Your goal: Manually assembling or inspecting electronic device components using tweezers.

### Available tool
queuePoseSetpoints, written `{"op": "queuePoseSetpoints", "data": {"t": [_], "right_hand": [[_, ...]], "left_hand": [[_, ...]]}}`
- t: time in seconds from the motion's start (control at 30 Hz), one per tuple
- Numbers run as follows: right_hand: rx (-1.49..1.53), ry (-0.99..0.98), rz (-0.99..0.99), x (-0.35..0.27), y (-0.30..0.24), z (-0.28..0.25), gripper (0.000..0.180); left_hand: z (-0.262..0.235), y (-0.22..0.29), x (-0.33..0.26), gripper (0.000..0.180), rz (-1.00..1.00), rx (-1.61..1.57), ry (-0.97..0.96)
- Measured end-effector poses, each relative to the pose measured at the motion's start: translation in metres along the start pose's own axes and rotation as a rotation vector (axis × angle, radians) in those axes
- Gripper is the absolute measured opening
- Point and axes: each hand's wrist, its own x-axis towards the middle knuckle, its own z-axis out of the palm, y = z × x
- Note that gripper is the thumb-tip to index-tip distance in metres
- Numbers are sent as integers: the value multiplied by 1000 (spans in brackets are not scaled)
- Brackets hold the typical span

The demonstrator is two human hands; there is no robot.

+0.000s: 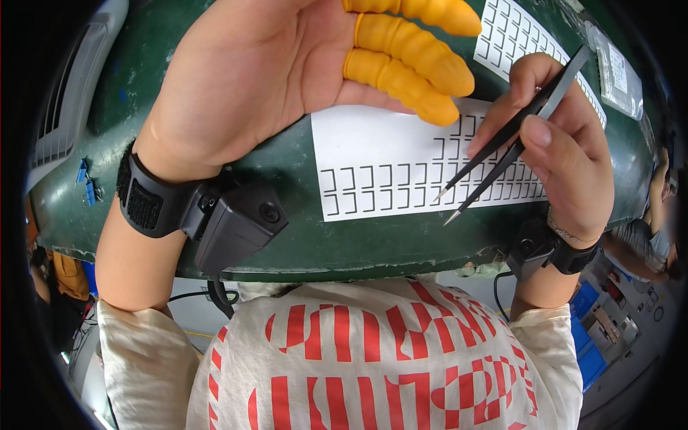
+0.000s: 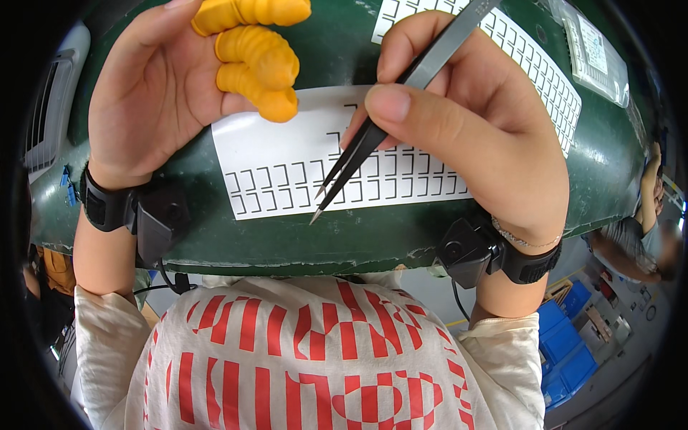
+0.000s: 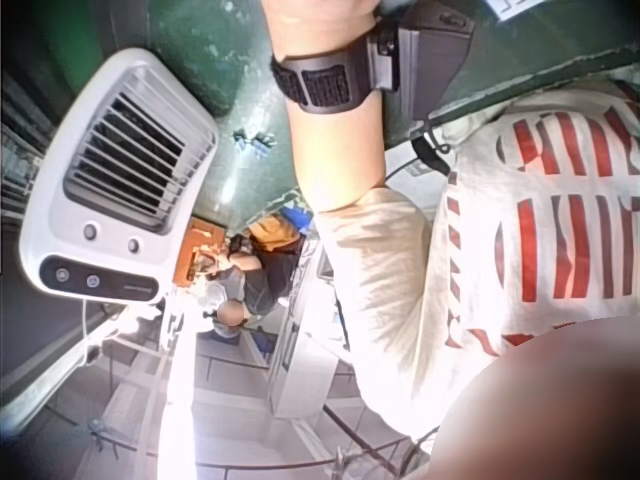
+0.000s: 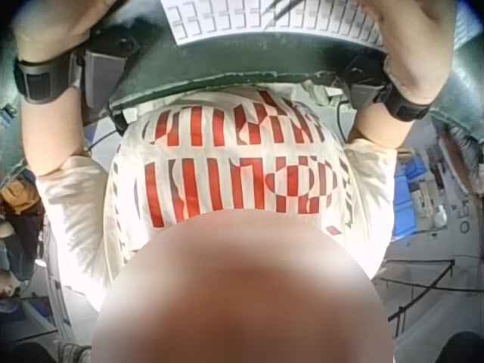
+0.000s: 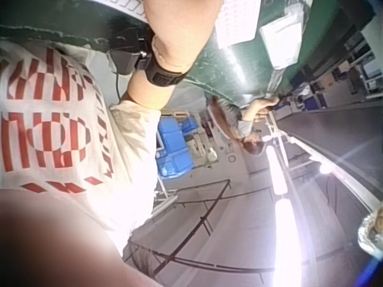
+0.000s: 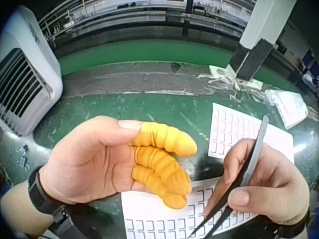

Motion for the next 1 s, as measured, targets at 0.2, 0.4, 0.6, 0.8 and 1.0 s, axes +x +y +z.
{"op": "queuePoseSetpoints", "data": {"t": [0.2,0.4,0.6,0.8,1.0], "right_hand": [[-4,12,-10,0,0,0,26],[-15,-1,-9,1,0,0,27],[-10,-7,-20,1,1,0,27],[-10,-10,-26,1,0,0,27],[82,54,-198,-2,11,5,27]], "left_hand": [[-2,6,2,51,-88,-180,4],[1,2,0,50,-12,-32,42],[0,5,1,50,-78,-174,-8],[1,1,-1,50,1,12,6],[-7,6,2,54,-110,-164,-9]]}}
